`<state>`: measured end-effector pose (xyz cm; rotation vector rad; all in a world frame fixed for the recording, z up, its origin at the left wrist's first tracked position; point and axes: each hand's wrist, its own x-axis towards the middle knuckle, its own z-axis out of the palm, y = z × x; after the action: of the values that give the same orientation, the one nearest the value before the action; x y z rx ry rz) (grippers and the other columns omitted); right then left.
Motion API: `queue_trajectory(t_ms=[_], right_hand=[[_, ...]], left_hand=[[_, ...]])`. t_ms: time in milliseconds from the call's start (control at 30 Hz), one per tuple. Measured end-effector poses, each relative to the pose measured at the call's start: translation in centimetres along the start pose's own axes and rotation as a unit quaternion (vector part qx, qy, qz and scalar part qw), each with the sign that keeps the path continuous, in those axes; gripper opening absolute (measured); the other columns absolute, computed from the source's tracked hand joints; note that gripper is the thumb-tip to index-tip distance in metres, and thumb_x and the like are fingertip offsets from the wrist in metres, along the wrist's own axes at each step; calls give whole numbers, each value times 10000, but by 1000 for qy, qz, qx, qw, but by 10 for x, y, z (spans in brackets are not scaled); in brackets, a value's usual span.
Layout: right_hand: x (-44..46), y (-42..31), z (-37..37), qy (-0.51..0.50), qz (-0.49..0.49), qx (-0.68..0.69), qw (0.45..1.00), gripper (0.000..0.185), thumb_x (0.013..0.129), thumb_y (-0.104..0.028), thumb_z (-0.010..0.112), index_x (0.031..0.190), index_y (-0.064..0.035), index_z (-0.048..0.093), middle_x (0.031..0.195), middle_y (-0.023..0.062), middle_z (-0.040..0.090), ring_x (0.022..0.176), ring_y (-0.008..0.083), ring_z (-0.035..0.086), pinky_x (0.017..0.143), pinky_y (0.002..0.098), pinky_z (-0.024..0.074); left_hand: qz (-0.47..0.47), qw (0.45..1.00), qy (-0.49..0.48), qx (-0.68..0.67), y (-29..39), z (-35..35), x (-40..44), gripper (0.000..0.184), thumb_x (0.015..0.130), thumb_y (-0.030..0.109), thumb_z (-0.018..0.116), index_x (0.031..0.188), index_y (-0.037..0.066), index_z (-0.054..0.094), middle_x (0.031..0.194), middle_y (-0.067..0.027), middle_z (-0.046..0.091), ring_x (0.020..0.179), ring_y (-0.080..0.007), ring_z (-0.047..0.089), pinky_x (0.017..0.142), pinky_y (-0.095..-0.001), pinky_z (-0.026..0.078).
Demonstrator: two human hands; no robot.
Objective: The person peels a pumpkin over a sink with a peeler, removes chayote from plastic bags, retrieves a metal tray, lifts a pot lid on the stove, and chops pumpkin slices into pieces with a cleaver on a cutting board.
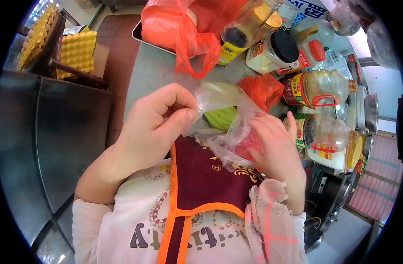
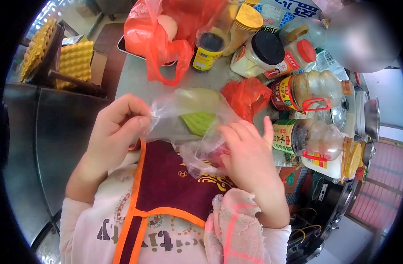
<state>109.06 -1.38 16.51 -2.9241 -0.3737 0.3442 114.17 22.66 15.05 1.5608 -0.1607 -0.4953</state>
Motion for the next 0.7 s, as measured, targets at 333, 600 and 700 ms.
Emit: queue_trajectory(t_ms=[333, 600, 700], right_hand=[[-6, 9, -24, 95, 11, 28, 995, 366, 718, -8, 598, 1077, -58, 550, 994, 115, 589, 1001, 291, 534, 921, 422, 367], [30, -13, 3, 48, -66, 283, 956, 203, 764, -49, 576, 965, -26, 589, 859, 130, 597, 845, 285, 572, 725, 353, 463], [48, -7, 44, 3, -51, 112, 992, 302, 730, -141, 647, 989, -4, 573, 898, 156, 590, 856, 298, 562, 751, 362, 452]], left_hand=[[-6, 989, -56, -139, -6, 3, 0, 138, 833, 14, 528, 969, -9, 514, 805, 2, 533, 700, -30, 488, 613, -181, 415], [3, 974, -55, -218, -7, 11, -1, 226, 788, 43, 511, 1001, -31, 497, 829, -69, 580, 710, -101, 562, 648, -229, 465], [-4, 972, -59, -229, -8, 8, -2, 225, 789, 37, 490, 1001, -36, 502, 845, -71, 581, 715, -106, 564, 652, -231, 465]])
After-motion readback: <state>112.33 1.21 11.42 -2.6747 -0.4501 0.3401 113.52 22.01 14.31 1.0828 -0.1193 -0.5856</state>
